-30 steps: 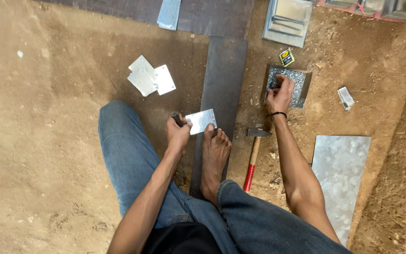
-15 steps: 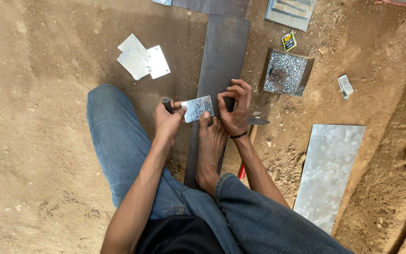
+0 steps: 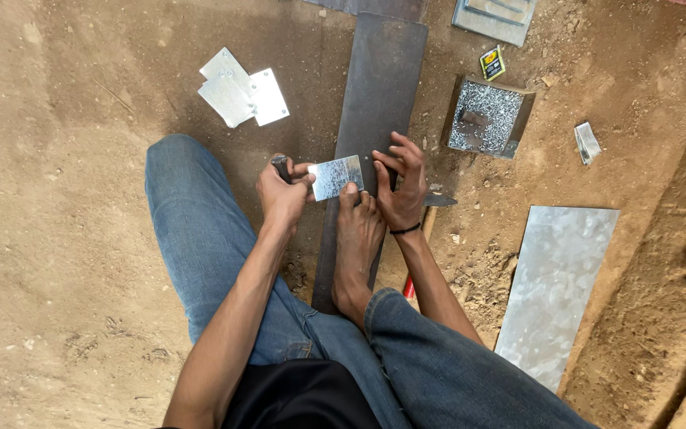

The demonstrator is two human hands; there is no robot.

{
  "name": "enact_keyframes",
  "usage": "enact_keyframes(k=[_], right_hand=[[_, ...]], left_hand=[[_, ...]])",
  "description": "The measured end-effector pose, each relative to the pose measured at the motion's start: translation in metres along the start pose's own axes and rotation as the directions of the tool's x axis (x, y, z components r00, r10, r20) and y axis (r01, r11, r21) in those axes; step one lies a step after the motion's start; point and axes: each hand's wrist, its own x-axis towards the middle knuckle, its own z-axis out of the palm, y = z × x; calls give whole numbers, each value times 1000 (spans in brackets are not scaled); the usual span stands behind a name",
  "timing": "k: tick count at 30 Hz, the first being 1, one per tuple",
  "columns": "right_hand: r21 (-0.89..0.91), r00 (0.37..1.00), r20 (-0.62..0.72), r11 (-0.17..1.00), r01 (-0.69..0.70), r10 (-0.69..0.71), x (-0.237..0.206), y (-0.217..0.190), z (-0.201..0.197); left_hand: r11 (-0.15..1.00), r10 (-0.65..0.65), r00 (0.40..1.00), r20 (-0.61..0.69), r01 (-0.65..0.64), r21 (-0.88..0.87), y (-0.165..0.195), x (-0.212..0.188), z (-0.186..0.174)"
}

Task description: The person sits on the ground and shapes small rectangular metal pieces, holding each piece on a steel bar with a punch and striking it with a hammer. Finished pieces are stacked in a pile beside the work area.

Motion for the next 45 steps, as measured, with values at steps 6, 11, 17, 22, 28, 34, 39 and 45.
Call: enact_keyframes(k=[6,11,17,22,28,34,39,45], right_hand=[[-143,996,28,986,-83,87,-1,-16,-3],[-48,966,22,965,-257,258,5,-33,-5],[-28,950,-33,950,-311,310,6,-37,-10],[-47,955,-36,954,-297,295,-4,-19,-5],[-102,870,-245,881,-463,428,-57,29,-22],[-265,499,-331,429,-864,801,-171,43,-66],[-263,339,-126,299,-917,932,-202,27,-67],[144,361,5,356,-923,933,-150,-50,-76]], left_hand=[[999,47,999,21,-47,-10,1,0,1],[988,138,988,76,-142,55,6,1,5],[927,260,955,142,-288,241,9,6,12],[972,147,977,154,-171,158,4,11,12],[928,270,962,22,-267,259,8,7,2],[885,295,872,391,-95,-456,8,8,16],[858,513,635,578,-386,-338,-11,23,31],[815,534,546,646,-535,-222,-20,33,41]])
